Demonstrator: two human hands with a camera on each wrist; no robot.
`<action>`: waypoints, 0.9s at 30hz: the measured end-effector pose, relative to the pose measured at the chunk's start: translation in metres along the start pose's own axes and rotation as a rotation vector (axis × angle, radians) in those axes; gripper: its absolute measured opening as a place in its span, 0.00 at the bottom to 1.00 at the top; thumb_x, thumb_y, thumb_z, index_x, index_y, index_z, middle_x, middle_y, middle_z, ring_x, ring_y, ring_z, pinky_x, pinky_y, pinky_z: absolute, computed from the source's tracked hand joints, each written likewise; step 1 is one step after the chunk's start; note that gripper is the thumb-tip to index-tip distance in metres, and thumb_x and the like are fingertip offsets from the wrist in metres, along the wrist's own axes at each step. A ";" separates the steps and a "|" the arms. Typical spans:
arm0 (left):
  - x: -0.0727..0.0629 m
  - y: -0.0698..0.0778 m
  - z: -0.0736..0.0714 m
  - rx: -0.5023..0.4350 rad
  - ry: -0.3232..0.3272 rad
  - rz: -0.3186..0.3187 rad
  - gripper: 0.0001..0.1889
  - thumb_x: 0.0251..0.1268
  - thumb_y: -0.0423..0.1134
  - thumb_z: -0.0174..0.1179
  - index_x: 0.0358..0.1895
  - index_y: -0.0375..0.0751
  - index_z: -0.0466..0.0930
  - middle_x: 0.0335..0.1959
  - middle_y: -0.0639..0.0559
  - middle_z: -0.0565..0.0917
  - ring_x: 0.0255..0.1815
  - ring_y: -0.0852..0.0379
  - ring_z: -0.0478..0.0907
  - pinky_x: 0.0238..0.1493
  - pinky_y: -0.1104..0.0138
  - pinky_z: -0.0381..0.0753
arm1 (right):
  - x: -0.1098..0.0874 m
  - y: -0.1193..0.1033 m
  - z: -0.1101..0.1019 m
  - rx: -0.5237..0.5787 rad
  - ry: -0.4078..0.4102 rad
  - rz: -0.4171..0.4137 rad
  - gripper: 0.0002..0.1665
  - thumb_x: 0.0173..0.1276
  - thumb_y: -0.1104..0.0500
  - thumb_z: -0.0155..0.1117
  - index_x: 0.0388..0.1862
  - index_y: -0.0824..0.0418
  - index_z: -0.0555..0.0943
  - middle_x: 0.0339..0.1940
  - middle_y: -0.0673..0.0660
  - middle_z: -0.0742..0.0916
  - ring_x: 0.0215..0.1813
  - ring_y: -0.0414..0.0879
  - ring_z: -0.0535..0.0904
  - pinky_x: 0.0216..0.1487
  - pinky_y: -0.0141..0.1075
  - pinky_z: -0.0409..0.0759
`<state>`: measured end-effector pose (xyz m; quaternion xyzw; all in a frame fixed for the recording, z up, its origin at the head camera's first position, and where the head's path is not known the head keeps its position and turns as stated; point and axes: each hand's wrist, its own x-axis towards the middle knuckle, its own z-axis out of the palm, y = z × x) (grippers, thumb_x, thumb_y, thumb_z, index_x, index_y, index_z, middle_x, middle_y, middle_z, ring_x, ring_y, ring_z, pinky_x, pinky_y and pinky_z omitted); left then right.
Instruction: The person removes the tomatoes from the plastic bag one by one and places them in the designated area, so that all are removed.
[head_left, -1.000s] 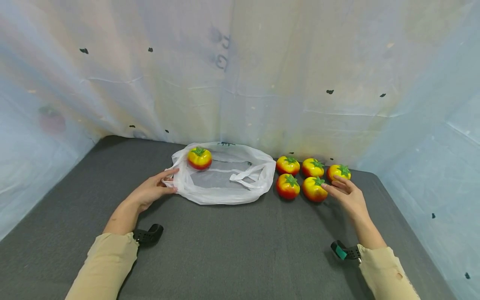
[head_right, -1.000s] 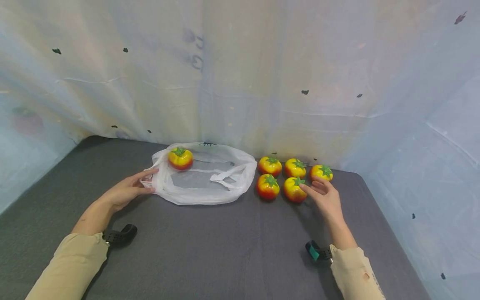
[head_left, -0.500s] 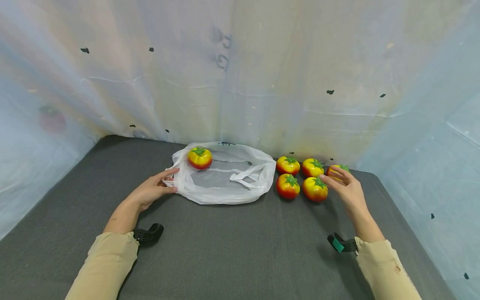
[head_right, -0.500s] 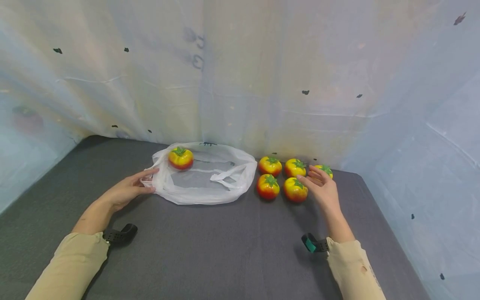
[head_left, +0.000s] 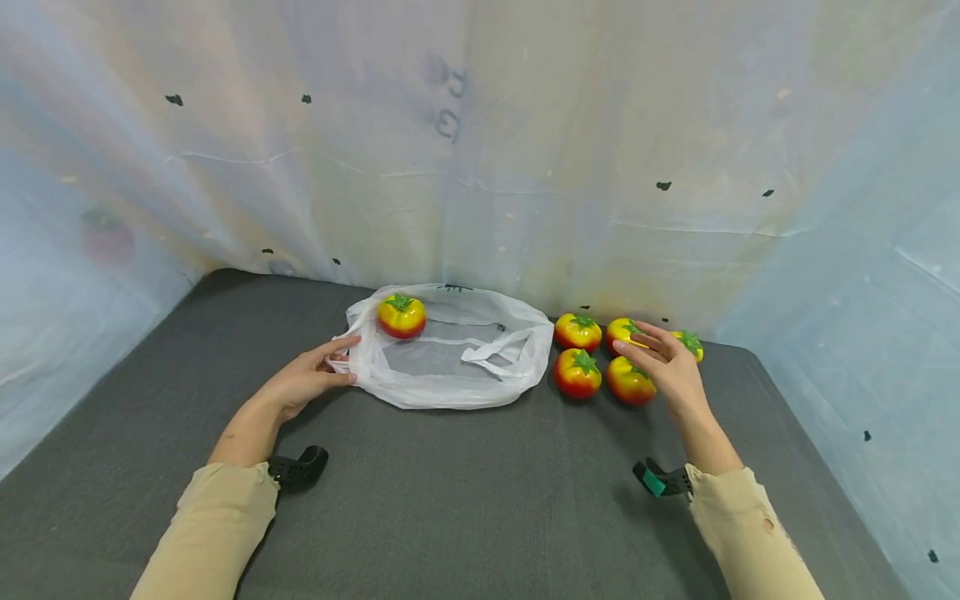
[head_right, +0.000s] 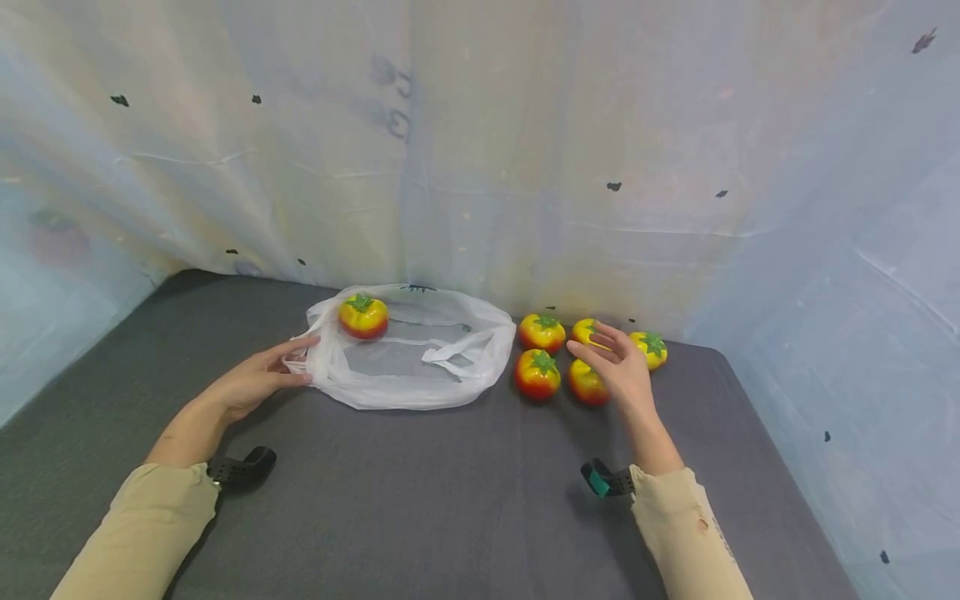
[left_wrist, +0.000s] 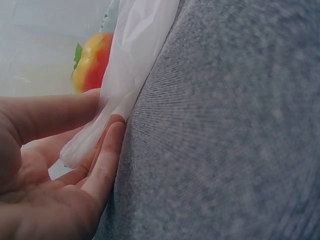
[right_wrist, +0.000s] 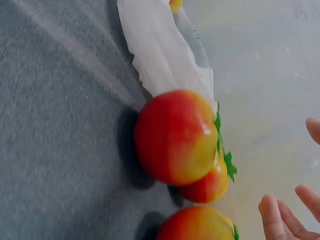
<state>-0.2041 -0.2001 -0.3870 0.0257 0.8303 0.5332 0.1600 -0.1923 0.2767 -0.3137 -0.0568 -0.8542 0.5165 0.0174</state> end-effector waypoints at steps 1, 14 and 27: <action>0.000 0.000 0.000 0.002 0.000 0.001 0.37 0.67 0.36 0.58 0.76 0.44 0.50 0.60 0.33 0.63 0.58 0.42 0.62 0.57 0.53 0.65 | 0.000 -0.001 0.002 0.001 -0.001 -0.004 0.44 0.64 0.40 0.63 0.74 0.54 0.62 0.71 0.59 0.70 0.71 0.51 0.66 0.61 0.34 0.71; 0.000 -0.002 -0.002 -0.007 -0.013 0.011 0.37 0.67 0.35 0.58 0.76 0.43 0.50 0.63 0.32 0.62 0.59 0.42 0.62 0.57 0.55 0.66 | 0.008 -0.008 0.031 0.072 -0.039 -0.007 0.41 0.62 0.42 0.67 0.70 0.55 0.66 0.69 0.60 0.72 0.69 0.52 0.68 0.63 0.40 0.71; 0.000 0.000 0.000 -0.003 -0.007 0.003 0.37 0.67 0.36 0.58 0.76 0.43 0.51 0.62 0.33 0.63 0.56 0.44 0.63 0.53 0.58 0.67 | 0.010 -0.017 0.056 0.158 -0.091 -0.019 0.40 0.63 0.47 0.67 0.71 0.58 0.65 0.69 0.59 0.72 0.67 0.52 0.70 0.66 0.45 0.68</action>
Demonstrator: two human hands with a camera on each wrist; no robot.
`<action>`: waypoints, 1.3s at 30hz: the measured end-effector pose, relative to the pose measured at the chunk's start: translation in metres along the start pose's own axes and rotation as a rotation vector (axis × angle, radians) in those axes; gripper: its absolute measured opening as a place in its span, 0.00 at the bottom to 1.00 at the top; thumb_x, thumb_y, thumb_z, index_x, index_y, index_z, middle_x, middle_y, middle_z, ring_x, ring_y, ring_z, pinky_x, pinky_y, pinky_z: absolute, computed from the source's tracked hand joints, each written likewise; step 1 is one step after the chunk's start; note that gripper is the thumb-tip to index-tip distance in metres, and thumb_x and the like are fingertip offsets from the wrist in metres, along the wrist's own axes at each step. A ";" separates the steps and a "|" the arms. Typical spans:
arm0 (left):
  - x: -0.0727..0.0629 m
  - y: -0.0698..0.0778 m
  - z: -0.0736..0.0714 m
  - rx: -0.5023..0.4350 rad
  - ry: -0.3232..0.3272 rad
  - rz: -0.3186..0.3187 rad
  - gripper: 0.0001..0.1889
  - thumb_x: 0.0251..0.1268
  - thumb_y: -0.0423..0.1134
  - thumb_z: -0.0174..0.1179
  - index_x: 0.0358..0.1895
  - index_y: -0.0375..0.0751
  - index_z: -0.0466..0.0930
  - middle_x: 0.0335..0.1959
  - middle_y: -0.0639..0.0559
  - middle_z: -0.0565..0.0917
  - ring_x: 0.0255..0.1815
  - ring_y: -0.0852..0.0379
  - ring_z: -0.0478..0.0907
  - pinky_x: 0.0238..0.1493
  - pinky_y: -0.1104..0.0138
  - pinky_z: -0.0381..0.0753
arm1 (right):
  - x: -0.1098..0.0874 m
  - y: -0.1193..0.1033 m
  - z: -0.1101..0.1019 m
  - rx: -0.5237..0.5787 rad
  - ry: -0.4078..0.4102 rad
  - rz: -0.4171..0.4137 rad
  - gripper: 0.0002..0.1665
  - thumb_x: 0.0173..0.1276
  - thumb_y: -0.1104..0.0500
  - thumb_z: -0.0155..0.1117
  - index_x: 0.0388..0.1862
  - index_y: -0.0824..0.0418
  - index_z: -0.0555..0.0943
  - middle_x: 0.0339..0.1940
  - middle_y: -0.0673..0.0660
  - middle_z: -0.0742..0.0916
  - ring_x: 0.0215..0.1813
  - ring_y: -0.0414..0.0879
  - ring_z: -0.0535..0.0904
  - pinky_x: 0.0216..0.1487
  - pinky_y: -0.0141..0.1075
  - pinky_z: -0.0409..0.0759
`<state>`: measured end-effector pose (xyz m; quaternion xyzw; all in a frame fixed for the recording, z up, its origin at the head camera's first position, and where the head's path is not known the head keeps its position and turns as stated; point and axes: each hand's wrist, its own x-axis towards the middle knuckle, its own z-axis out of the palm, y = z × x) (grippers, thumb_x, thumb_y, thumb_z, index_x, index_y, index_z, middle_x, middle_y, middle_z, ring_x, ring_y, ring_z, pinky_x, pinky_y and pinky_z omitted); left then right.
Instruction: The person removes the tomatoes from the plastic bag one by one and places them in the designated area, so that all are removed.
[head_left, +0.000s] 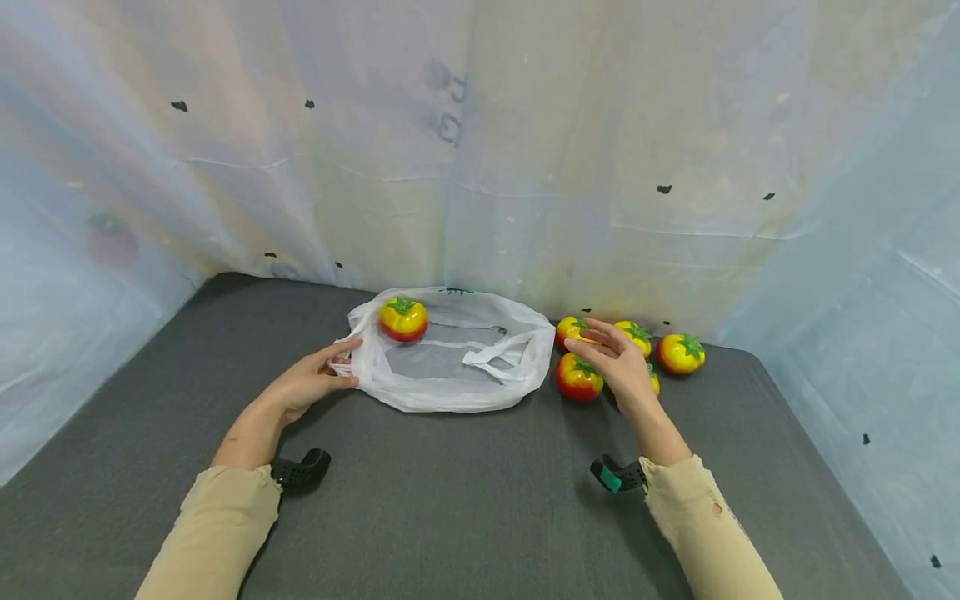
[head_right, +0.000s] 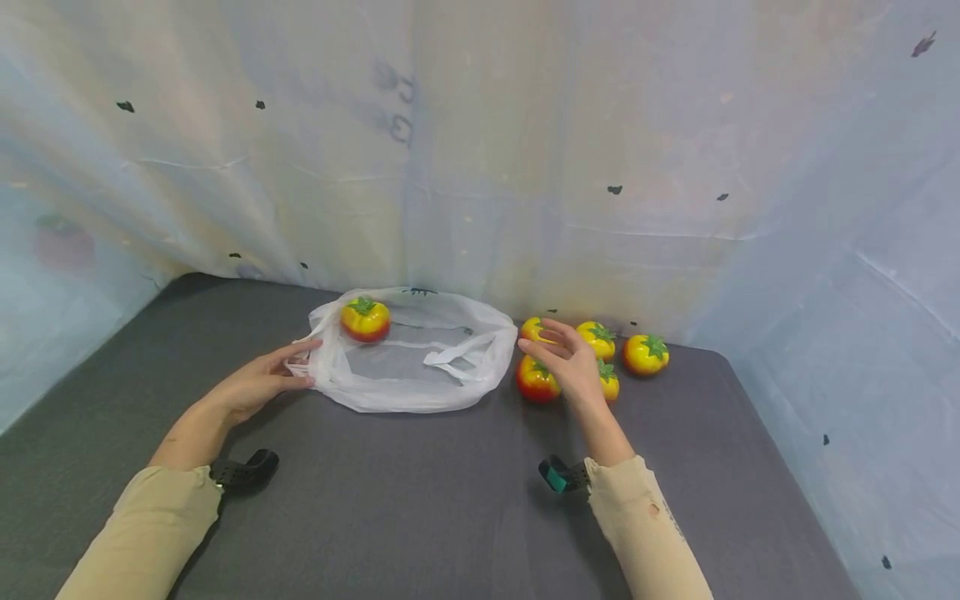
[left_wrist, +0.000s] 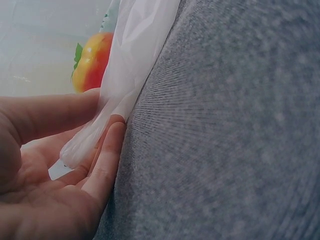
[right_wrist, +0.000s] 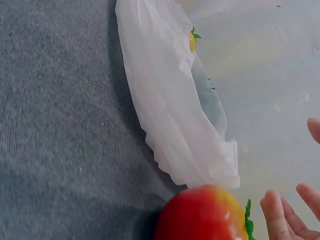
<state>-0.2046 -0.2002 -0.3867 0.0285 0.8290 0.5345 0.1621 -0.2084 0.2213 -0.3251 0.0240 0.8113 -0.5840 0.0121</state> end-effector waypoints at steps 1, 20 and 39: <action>0.000 0.000 0.000 0.002 0.001 0.000 0.37 0.67 0.36 0.58 0.76 0.43 0.51 0.62 0.33 0.63 0.56 0.44 0.63 0.53 0.58 0.67 | 0.000 0.000 0.001 0.005 -0.005 -0.003 0.40 0.64 0.48 0.67 0.71 0.58 0.65 0.69 0.59 0.72 0.67 0.52 0.70 0.65 0.45 0.69; 0.001 -0.002 0.001 -0.007 0.007 0.009 0.37 0.67 0.36 0.58 0.76 0.43 0.51 0.62 0.33 0.63 0.57 0.43 0.63 0.54 0.56 0.66 | 0.008 -0.001 0.030 0.000 -0.071 -0.052 0.35 0.63 0.50 0.67 0.67 0.58 0.70 0.65 0.60 0.75 0.65 0.53 0.73 0.64 0.46 0.70; 0.000 -0.003 0.001 -0.013 0.009 -0.002 0.37 0.67 0.36 0.58 0.76 0.44 0.50 0.63 0.33 0.62 0.58 0.42 0.62 0.57 0.53 0.65 | 0.015 -0.005 0.064 0.020 -0.106 -0.101 0.36 0.63 0.51 0.68 0.67 0.61 0.70 0.65 0.64 0.75 0.65 0.55 0.71 0.64 0.49 0.69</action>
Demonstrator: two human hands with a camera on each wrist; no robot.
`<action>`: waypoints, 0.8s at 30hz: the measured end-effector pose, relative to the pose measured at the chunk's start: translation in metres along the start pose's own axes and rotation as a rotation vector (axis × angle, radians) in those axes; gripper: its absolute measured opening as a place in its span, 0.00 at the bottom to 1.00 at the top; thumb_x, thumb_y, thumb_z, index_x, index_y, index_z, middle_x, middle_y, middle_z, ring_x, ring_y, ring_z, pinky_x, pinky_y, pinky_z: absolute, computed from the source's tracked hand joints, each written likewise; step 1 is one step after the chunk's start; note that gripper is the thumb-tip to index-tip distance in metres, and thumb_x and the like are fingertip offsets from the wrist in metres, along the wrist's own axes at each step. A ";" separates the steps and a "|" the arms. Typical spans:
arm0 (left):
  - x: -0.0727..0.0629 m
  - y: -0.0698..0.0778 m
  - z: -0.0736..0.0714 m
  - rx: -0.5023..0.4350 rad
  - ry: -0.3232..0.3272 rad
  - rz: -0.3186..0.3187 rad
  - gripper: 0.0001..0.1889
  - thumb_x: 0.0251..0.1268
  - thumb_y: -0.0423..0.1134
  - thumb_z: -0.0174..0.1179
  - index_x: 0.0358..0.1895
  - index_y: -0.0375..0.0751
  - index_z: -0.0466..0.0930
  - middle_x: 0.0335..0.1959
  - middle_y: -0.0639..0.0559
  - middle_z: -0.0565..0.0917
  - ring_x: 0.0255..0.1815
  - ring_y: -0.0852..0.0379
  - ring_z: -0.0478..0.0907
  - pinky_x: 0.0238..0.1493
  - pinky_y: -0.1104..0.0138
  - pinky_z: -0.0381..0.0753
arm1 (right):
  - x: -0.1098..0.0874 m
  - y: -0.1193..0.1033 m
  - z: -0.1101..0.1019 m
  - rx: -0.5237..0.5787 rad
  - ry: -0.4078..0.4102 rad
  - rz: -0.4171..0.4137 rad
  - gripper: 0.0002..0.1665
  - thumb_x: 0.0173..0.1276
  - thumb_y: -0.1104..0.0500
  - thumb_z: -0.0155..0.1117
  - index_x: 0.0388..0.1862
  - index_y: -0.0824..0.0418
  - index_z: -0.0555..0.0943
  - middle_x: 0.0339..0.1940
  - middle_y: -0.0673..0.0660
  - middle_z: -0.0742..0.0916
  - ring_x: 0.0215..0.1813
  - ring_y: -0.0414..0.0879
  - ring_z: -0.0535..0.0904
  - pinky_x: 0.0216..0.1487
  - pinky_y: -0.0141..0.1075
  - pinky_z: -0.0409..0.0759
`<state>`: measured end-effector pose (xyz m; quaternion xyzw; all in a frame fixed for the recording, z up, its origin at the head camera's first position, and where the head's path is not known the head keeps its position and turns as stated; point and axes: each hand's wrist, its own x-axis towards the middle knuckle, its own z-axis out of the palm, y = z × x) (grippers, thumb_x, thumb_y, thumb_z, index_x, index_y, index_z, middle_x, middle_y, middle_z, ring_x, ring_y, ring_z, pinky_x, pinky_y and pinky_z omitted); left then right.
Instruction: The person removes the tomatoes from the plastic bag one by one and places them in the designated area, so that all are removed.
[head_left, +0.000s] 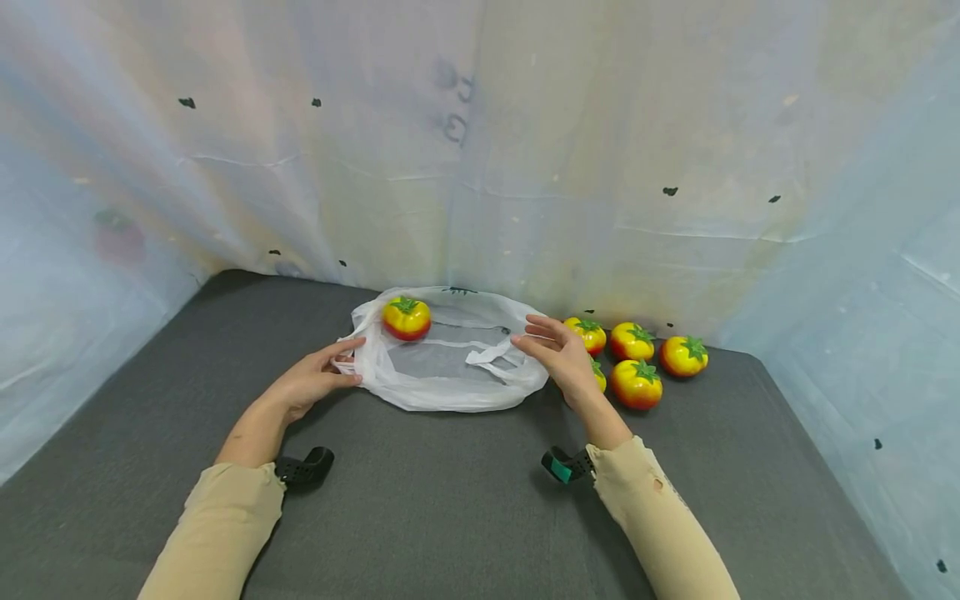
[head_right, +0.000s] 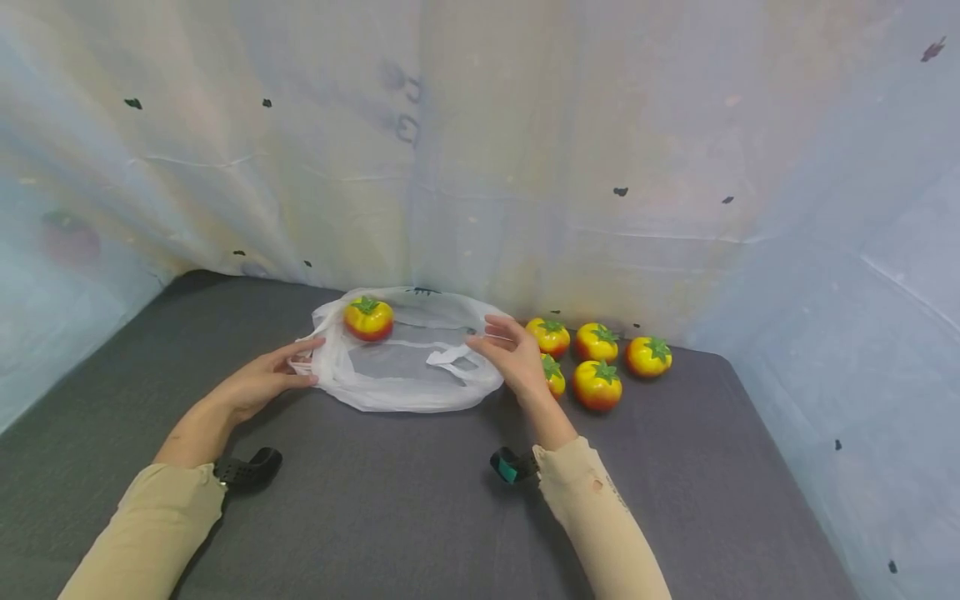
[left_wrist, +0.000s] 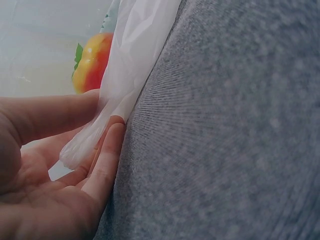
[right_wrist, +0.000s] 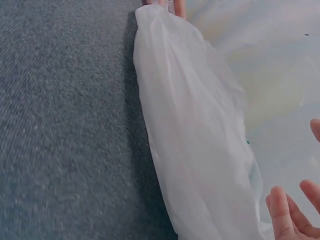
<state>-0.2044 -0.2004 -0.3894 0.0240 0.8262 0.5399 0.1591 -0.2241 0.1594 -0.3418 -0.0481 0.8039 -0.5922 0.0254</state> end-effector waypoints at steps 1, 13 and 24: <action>0.000 0.000 0.000 -0.001 0.000 0.002 0.37 0.67 0.36 0.58 0.76 0.44 0.50 0.63 0.33 0.62 0.58 0.42 0.62 0.57 0.54 0.65 | 0.001 0.000 0.002 0.001 -0.001 -0.002 0.36 0.63 0.51 0.68 0.67 0.61 0.70 0.65 0.64 0.75 0.65 0.54 0.72 0.64 0.49 0.70; -0.001 0.001 0.000 -0.002 0.001 0.011 0.37 0.67 0.35 0.58 0.76 0.43 0.51 0.62 0.34 0.63 0.57 0.43 0.63 0.54 0.57 0.66 | 0.005 -0.001 0.025 0.036 -0.034 -0.002 0.31 0.64 0.54 0.67 0.65 0.61 0.72 0.64 0.65 0.76 0.64 0.55 0.73 0.64 0.48 0.70; 0.001 0.000 0.001 0.009 0.011 0.006 0.37 0.67 0.36 0.58 0.76 0.44 0.51 0.62 0.34 0.63 0.58 0.43 0.62 0.56 0.56 0.65 | 0.012 0.000 0.047 0.025 -0.032 -0.020 0.32 0.63 0.53 0.68 0.64 0.62 0.73 0.62 0.64 0.78 0.60 0.54 0.76 0.61 0.48 0.73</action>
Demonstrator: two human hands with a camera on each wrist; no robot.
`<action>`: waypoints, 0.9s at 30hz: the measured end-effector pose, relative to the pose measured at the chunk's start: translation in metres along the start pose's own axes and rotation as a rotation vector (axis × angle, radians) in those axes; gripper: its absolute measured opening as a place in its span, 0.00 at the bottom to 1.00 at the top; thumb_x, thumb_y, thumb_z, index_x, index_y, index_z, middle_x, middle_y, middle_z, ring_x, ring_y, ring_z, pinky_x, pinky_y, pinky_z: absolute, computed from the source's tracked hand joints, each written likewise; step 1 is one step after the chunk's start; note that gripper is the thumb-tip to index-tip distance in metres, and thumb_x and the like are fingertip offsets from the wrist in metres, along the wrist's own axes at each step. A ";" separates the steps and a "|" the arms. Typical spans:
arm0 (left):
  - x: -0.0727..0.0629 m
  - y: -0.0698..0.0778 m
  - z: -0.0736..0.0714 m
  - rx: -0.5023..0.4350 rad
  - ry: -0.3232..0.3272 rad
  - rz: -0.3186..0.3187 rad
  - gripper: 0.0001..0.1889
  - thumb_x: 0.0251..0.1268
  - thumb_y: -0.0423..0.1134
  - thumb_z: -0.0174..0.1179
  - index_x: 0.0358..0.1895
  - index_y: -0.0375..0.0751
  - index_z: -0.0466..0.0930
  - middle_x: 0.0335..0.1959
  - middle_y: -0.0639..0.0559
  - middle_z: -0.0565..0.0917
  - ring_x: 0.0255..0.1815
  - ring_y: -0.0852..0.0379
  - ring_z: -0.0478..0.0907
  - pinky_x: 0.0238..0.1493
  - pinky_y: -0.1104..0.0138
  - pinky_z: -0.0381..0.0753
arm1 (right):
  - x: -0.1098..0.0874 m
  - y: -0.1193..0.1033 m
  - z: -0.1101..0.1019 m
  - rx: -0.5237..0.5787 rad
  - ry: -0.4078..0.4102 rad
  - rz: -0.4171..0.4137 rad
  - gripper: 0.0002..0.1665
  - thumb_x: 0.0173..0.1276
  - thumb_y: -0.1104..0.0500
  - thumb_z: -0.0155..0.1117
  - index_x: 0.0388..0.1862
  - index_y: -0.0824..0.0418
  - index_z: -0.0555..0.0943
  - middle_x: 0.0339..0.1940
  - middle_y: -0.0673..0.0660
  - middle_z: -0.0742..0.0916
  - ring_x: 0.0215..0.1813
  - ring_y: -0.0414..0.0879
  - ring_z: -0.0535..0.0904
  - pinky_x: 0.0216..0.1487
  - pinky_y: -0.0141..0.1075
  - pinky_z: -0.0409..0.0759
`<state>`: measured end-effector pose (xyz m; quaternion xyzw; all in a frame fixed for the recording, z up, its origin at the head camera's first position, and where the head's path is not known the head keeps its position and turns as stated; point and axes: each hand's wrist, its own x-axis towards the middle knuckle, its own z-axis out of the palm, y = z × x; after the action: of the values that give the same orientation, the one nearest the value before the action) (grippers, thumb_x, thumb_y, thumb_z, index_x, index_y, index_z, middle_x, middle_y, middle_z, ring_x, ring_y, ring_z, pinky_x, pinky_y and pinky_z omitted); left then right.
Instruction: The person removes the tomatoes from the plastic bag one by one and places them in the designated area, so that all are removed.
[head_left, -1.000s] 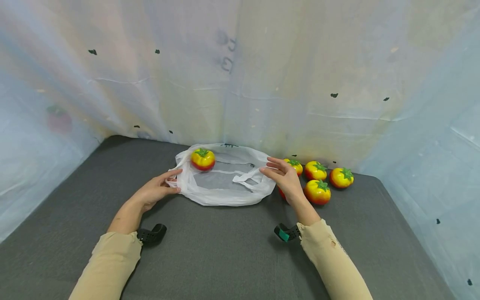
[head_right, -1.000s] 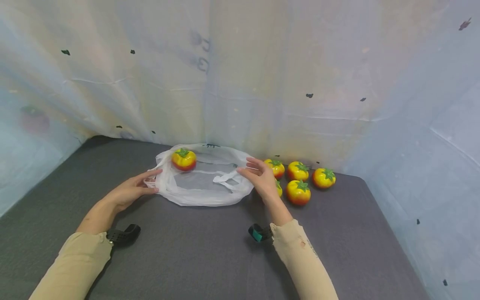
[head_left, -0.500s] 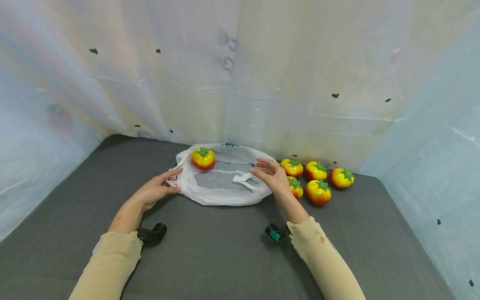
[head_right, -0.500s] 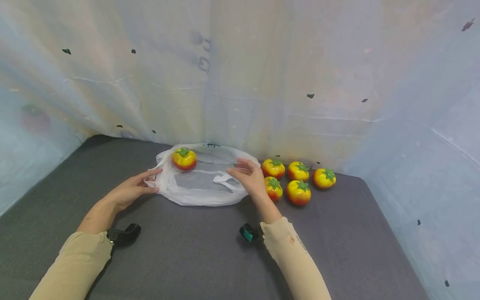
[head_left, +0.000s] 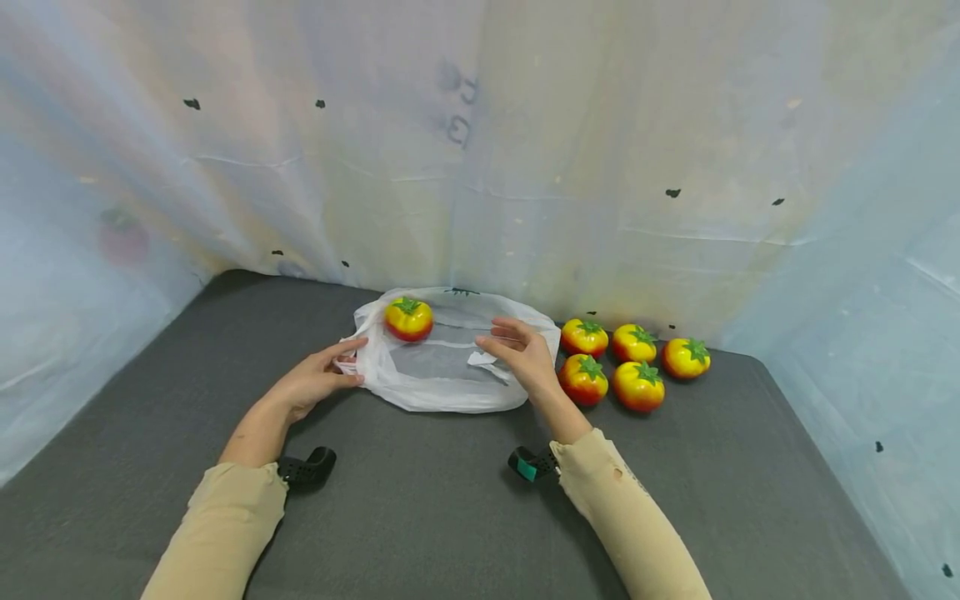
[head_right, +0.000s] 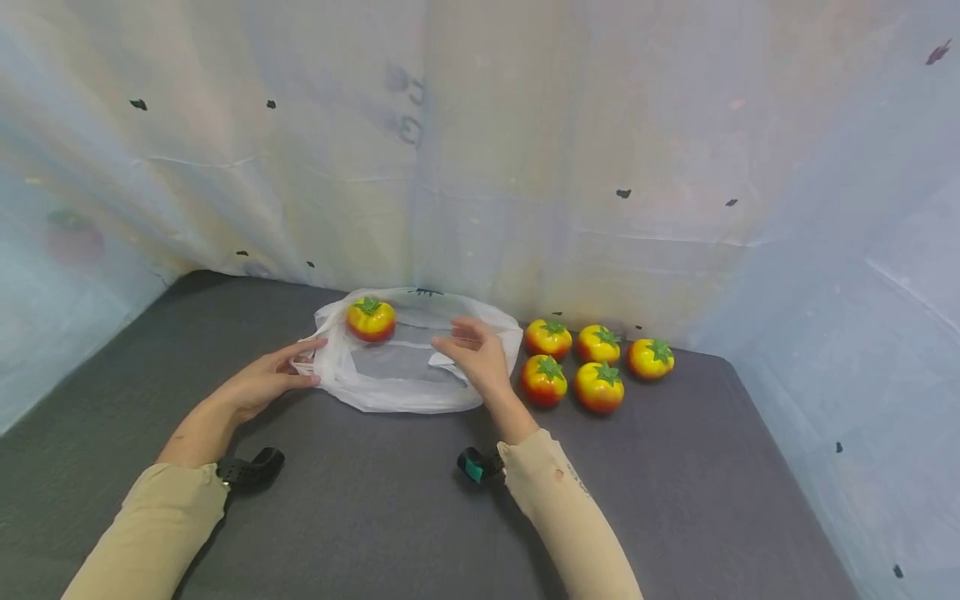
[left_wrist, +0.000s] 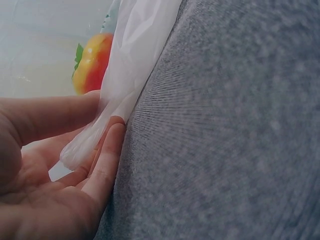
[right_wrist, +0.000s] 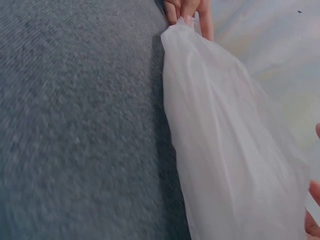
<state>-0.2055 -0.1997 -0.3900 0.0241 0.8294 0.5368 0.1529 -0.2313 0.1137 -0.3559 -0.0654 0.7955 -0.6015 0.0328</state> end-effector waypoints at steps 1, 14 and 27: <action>0.000 0.000 0.000 0.000 0.002 0.003 0.37 0.67 0.36 0.58 0.76 0.44 0.51 0.62 0.34 0.63 0.57 0.43 0.63 0.56 0.56 0.65 | 0.001 0.001 0.002 0.001 -0.001 -0.004 0.32 0.63 0.54 0.68 0.64 0.62 0.73 0.61 0.64 0.78 0.60 0.54 0.76 0.60 0.47 0.74; 0.000 0.001 0.001 -0.001 0.008 0.028 0.36 0.67 0.34 0.58 0.75 0.41 0.53 0.61 0.33 0.64 0.54 0.44 0.65 0.54 0.58 0.66 | 0.015 0.002 0.028 -0.028 -0.010 -0.012 0.33 0.59 0.54 0.71 0.62 0.63 0.75 0.59 0.65 0.80 0.59 0.55 0.77 0.58 0.45 0.75; -0.002 -0.001 0.000 -0.013 0.013 0.019 0.36 0.67 0.35 0.58 0.75 0.42 0.53 0.62 0.32 0.63 0.54 0.44 0.65 0.54 0.58 0.66 | 0.025 -0.006 0.050 -0.054 -0.038 0.013 0.34 0.58 0.53 0.72 0.62 0.63 0.75 0.59 0.64 0.80 0.59 0.55 0.77 0.56 0.44 0.77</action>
<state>-0.2033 -0.2005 -0.3901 0.0274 0.8265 0.5439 0.1426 -0.2493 0.0611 -0.3627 -0.0726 0.8109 -0.5784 0.0500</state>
